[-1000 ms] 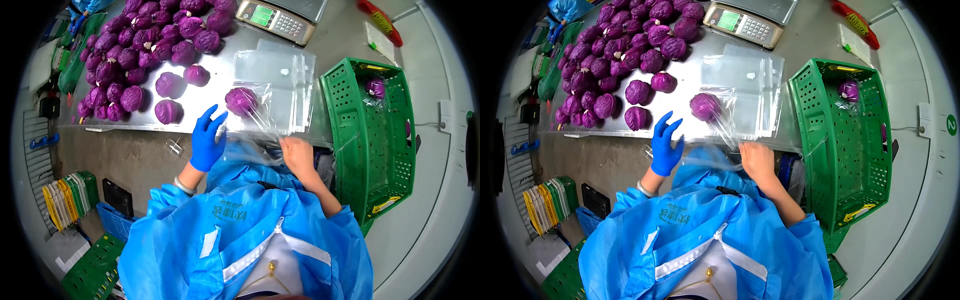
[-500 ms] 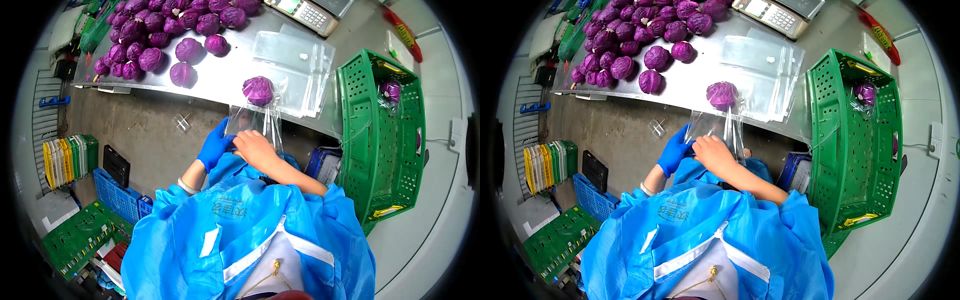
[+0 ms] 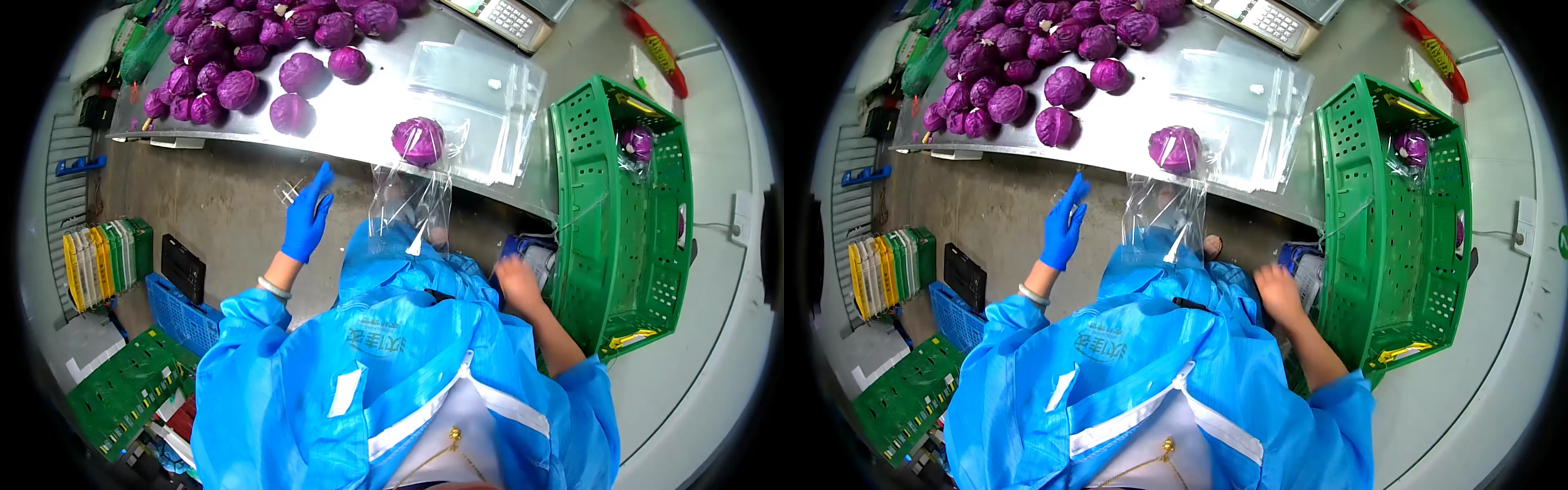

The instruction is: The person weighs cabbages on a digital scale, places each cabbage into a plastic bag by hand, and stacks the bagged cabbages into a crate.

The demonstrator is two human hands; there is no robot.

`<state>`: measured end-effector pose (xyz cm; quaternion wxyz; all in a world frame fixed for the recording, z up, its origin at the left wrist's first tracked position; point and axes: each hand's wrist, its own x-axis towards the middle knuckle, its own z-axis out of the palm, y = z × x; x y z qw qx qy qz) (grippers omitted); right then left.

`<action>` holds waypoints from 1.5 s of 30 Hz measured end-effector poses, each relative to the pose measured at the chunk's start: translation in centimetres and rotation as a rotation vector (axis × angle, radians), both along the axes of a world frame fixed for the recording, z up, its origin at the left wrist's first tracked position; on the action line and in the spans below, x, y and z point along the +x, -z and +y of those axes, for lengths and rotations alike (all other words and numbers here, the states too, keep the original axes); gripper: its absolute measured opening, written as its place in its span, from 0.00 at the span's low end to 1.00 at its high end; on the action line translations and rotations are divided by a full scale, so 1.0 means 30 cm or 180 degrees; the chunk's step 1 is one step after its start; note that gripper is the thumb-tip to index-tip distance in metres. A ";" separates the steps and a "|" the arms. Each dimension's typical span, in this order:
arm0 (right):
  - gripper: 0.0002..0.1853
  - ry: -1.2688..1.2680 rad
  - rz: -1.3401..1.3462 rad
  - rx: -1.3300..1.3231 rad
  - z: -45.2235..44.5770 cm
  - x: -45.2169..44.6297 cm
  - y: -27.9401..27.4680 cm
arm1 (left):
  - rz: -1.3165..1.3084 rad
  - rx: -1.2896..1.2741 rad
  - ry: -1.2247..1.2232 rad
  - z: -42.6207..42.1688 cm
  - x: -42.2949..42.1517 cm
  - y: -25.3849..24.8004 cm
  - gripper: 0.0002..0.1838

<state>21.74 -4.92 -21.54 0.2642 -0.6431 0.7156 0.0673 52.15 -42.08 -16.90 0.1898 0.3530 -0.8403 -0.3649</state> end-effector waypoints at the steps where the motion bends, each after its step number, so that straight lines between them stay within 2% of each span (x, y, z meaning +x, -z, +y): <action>1: 0.22 0.0354 0.0083 -0.1264 -0.169 0.017 -0.080 | -0.0332 -0.0763 0.0465 -0.023 -0.036 -0.012 0.33; 2: 0.26 0.0467 0.0215 -0.1675 -0.317 0.039 -0.151 | -0.0660 -0.1526 0.0933 -0.041 -0.076 -0.018 0.33; 3: 0.30 0.0156 0.0338 -0.1871 -0.404 0.047 -0.145 | -0.0984 -0.2289 0.1404 -0.040 -0.108 -0.017 0.32; 5: 0.32 -0.0891 0.0526 -0.2043 -0.525 0.050 -0.117 | -0.0803 -0.2260 0.2122 -0.006 -0.169 -0.002 0.31; 7: 0.27 -0.1423 0.0129 -0.2127 -0.570 0.017 -0.061 | -0.0643 -0.1990 0.2618 -0.014 -0.186 0.035 0.30; 9: 0.20 -0.1076 -0.0656 -0.1298 -0.572 -0.041 -0.065 | -0.0526 -0.1469 0.2884 -0.050 -0.169 0.092 0.28; 10: 0.18 -0.0408 -0.1651 -0.1405 -0.564 -0.069 -0.019 | -0.0227 -0.1140 0.2707 -0.088 -0.168 0.085 0.19; 11: 0.21 0.0544 -0.3238 -0.1367 -0.546 -0.093 0.023 | -0.0265 -0.0009 0.2175 -0.104 -0.172 0.102 0.17; 13: 0.25 0.2140 -0.4152 -0.0574 -0.580 -0.135 -0.066 | -0.0343 0.2189 0.0990 -0.128 -0.190 0.128 0.17; 14: 0.27 0.2897 -0.5053 -0.0350 -0.606 -0.137 -0.069 | -0.0169 0.2610 0.0783 -0.141 -0.221 0.126 0.20; 16: 0.28 0.3701 -0.5288 -0.0086 -0.627 -0.134 0.000 | 0.0053 0.3563 0.0184 -0.135 -0.312 0.096 0.28; 17: 0.28 0.4107 -0.5390 0.0051 -0.638 -0.138 0.035 | 0.0107 0.3860 -0.0025 -0.135 -0.332 0.125 0.27; 18: 0.23 0.4395 -0.5321 0.0049 -0.654 -0.132 0.005 | 0.0172 0.4156 -0.0247 -0.134 -0.343 0.181 0.26; 20: 0.17 0.4668 -0.3918 -0.1491 -0.676 -0.119 0.005 | 0.0436 0.4478 -0.0510 -0.139 -0.361 0.212 0.23; 21: 0.15 0.4691 -0.3155 -0.2197 -0.684 -0.109 0.003 | 0.0360 0.4237 -0.0594 -0.146 -0.359 0.209 0.23; 22: 0.11 0.3769 -0.1316 -0.3050 -0.713 -0.088 -0.104 | 0.0322 0.4193 -0.0721 -0.153 -0.370 0.183 0.23; 23: 0.14 0.2865 -0.0664 -0.3259 -0.731 -0.056 -0.179 | 0.0261 0.4145 -0.0850 -0.161 -0.377 0.156 0.23; 25: 0.22 0.0341 -0.1157 -0.2936 -0.846 -0.045 -0.209 | 0.0208 0.4143 -0.0895 -0.173 -0.371 0.191 0.22; 27: 0.31 -0.0278 -0.0475 -0.2128 -0.982 -0.001 -0.288 | 0.0182 0.4282 -0.1124 -0.174 -0.369 0.208 0.22; 28: 0.40 0.0151 -0.0409 -0.1566 -0.997 -0.012 -0.187 | 0.0181 0.4419 -0.1333 -0.168 -0.373 0.203 0.21; 29: 0.43 0.0422 -0.0682 -0.1452 -0.985 -0.031 -0.102 | 0.0179 0.4553 -0.1544 -0.168 -0.373 0.199 0.21; 30: 0.45 0.0325 -0.0624 -0.1356 -0.996 -0.027 -0.096 | 0.0119 0.4701 -0.1601 -0.189 -0.358 0.222 0.20; 33: 0.47 0.0210 -0.0486 -0.1341 -1.022 -0.019 -0.080 | 0.0472 0.3430 -0.1663 -0.284 -0.358 0.290 0.18; 34: 0.47 0.0235 -0.0510 -0.1311 -1.017 -0.027 -0.074 | 0.0466 0.1865 -0.1558 -0.288 -0.382 0.227 0.20; 35: 0.47 0.0259 -0.0535 -0.1281 -1.012 -0.034 -0.070 | 0.0657 0.0331 -0.0887 -0.303 -0.423 0.086 0.24; 37: 0.46 0.0274 -0.0559 -0.1326 -1.016 -0.050 -0.073 | 0.0710 0.0271 0.0539 -0.318 -0.479 0.052 0.29; 38: 0.46 0.0295 -0.0574 -0.1339 -1.022 -0.059 -0.072 | 0.0395 0.0243 0.1368 -0.326 -0.527 0.032 0.30; 39: 0.46 0.0316 -0.0589 -0.1353 -1.025 -0.072 -0.074 | -0.0079 -0.0072 0.1740 -0.318 -0.572 0.092 0.30; 41: 0.48 0.0890 -0.1464 -0.1378 -1.032 -0.109 -0.082 | -0.0973 0.2514 0.1067 -0.320 -0.602 0.124 0.31; 42: 0.49 0.1323 -0.1889 -0.1415 -1.040 -0.126 -0.068 | -0.0809 0.2692 0.1078 -0.349 -0.612 0.171 0.30; 43: 0.51 0.1750 -0.2316 -0.1462 -1.050 -0.149 -0.038 | -0.0407 0.3497 0.0862 -0.395 -0.622 0.242 0.30; 44: 0.48 0.2395 -0.2999 -0.1287 -1.048 -0.176 0.053 | -0.0215 0.4051 0.1009 -0.430 -0.669 0.176 0.31; 45: 0.45 0.2923 -0.3713 -0.1044 -1.036 -0.202 0.019 | -0.1021 0.4128 0.1002 -0.516 -0.688 0.205 0.33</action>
